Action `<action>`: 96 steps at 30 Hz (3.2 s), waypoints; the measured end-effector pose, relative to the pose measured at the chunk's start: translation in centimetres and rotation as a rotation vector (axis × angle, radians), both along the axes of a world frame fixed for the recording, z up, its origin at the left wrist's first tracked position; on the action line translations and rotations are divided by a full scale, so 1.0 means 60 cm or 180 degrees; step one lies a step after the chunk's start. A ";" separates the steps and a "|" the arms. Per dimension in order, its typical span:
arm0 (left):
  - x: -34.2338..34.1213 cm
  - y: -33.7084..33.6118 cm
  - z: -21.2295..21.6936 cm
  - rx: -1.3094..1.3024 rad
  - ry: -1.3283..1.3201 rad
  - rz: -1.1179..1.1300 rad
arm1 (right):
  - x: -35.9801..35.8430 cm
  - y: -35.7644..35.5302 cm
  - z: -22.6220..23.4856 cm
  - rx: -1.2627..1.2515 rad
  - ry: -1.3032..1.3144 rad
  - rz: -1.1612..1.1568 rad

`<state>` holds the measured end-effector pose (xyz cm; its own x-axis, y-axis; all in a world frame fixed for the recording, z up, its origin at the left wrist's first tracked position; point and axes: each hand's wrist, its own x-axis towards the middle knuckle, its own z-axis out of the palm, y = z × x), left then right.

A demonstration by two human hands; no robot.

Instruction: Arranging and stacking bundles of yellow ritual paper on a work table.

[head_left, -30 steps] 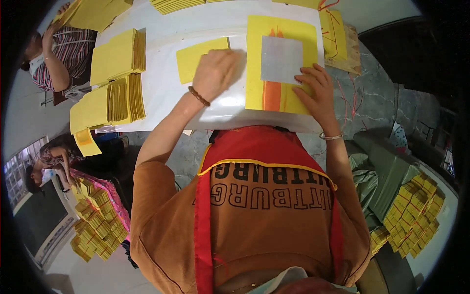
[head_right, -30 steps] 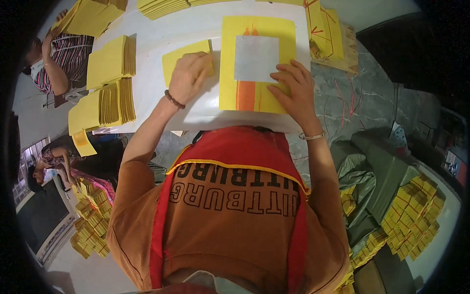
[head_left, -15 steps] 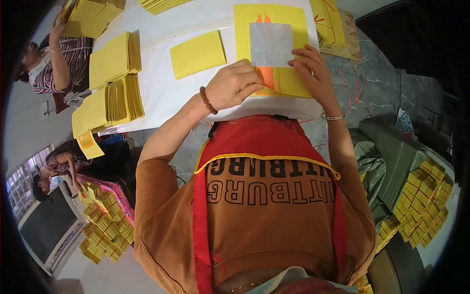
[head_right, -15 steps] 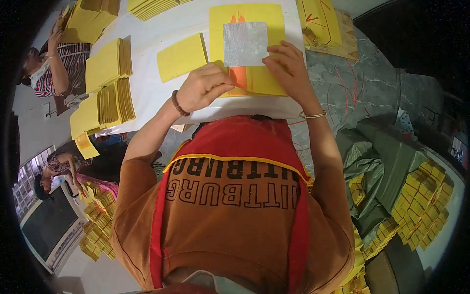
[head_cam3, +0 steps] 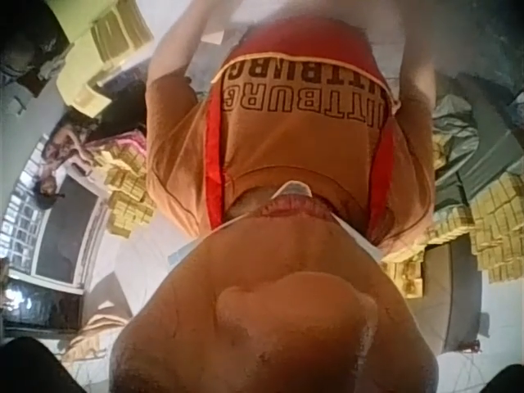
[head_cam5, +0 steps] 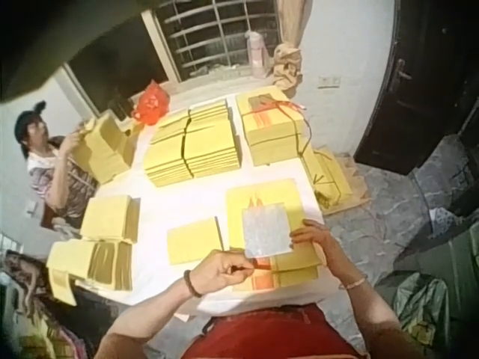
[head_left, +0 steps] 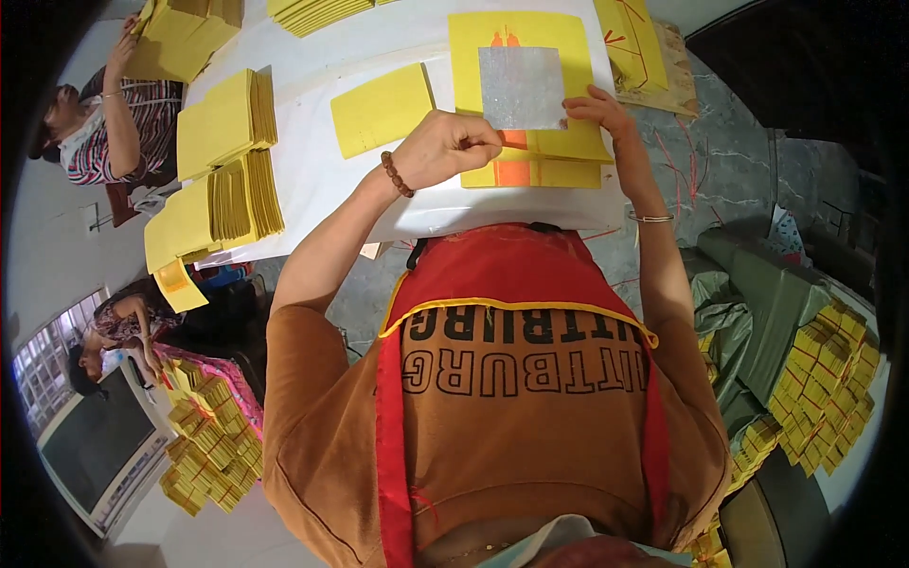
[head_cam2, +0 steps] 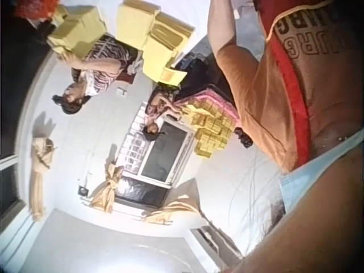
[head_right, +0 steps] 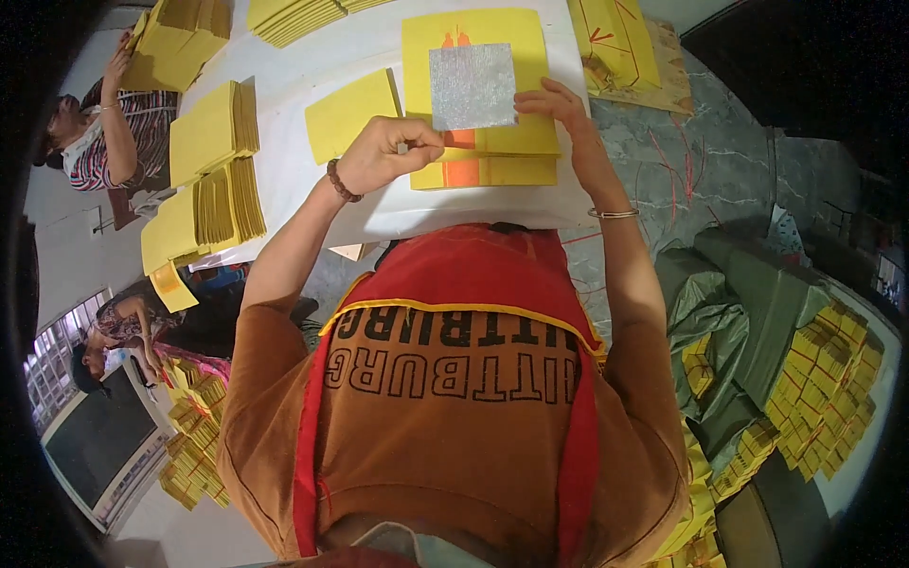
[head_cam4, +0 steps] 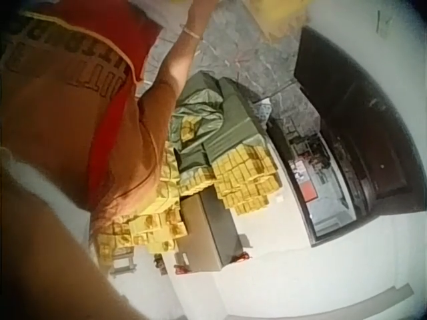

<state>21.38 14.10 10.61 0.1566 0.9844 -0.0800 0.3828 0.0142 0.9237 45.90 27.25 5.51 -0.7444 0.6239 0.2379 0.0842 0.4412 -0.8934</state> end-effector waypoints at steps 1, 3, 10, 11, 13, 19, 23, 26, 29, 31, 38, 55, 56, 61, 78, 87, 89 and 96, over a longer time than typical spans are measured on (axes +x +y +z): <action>-0.002 0.000 -0.004 0.0005 0.0004 0.0002 | 0.001 -0.004 -0.005 0.0005 0.0004 0.0002; -0.006 0.001 -0.013 -0.0013 -0.0396 0.0224 | 0.004 -0.017 -0.007 -0.0551 0.0064 -0.0324; -0.022 0.001 0.007 0.0714 0.0005 -0.0485 | 0.002 -0.017 -0.012 0.0303 0.0062 -0.0099; -0.023 0.003 0.007 0.0730 0.0013 -0.0481 | 0.002 -0.018 -0.014 0.0192 0.0101 -0.0153; -0.023 0.002 0.005 0.1355 0.1405 -0.0234 | 0.000 -0.017 -0.012 0.0088 0.0130 -0.0190; -0.027 -0.012 -0.013 0.1746 0.2054 -0.0137 | 0.010 -0.013 0.032 0.0512 0.0202 -0.0048; -0.013 -0.048 0.002 0.1748 0.2028 -0.0331 | 0.017 -0.034 0.057 0.1289 -0.0172 0.0284; -0.010 -0.047 -0.009 0.1677 0.1404 0.0195 | 0.024 -0.049 0.038 0.0605 -0.0413 0.0079; 0.007 -0.030 0.011 0.0652 0.1074 0.0919 | 0.004 -0.053 0.050 -0.0854 -0.0563 -0.0526; 0.009 -0.014 -0.010 0.0667 0.0846 0.1171 | -0.013 -0.056 0.057 -0.1530 -0.0607 -0.0769; 0.001 0.002 -0.040 -0.0064 0.0005 0.1677 | -0.046 -0.058 0.060 -0.1090 0.0205 -0.1289; -0.006 0.019 -0.025 -0.0505 -0.0612 0.1864 | -0.054 -0.036 0.039 -0.1214 -0.0349 -0.1377; -0.006 0.019 -0.021 -0.0502 -0.0610 0.1860 | -0.053 -0.037 0.043 -0.1174 -0.0361 -0.1370; 0.013 0.029 0.009 0.2319 0.2077 0.1137 | -0.052 -0.041 0.039 -0.0965 -0.0342 -0.1398; 0.070 0.033 -0.025 0.1271 0.2843 -0.0316 | -0.026 -0.079 0.064 0.2133 -0.1587 -0.0745; 0.063 0.038 -0.032 0.1477 0.2637 -0.0099 | -0.008 -0.110 0.044 0.1689 -0.1931 -0.0352; 0.062 0.041 -0.031 0.1649 0.2717 -0.0102 | -0.002 -0.097 0.036 0.1077 -0.1373 -0.0221; 0.070 0.061 -0.032 0.1926 0.3006 0.0081 | 0.008 -0.067 0.037 -0.1438 0.0713 -0.1099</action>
<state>25.58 17.74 8.68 0.2655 0.9035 0.3366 0.9394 -0.3209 0.1204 46.37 23.22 7.71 -0.4435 0.8960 0.0210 -0.0568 -0.0047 -0.9984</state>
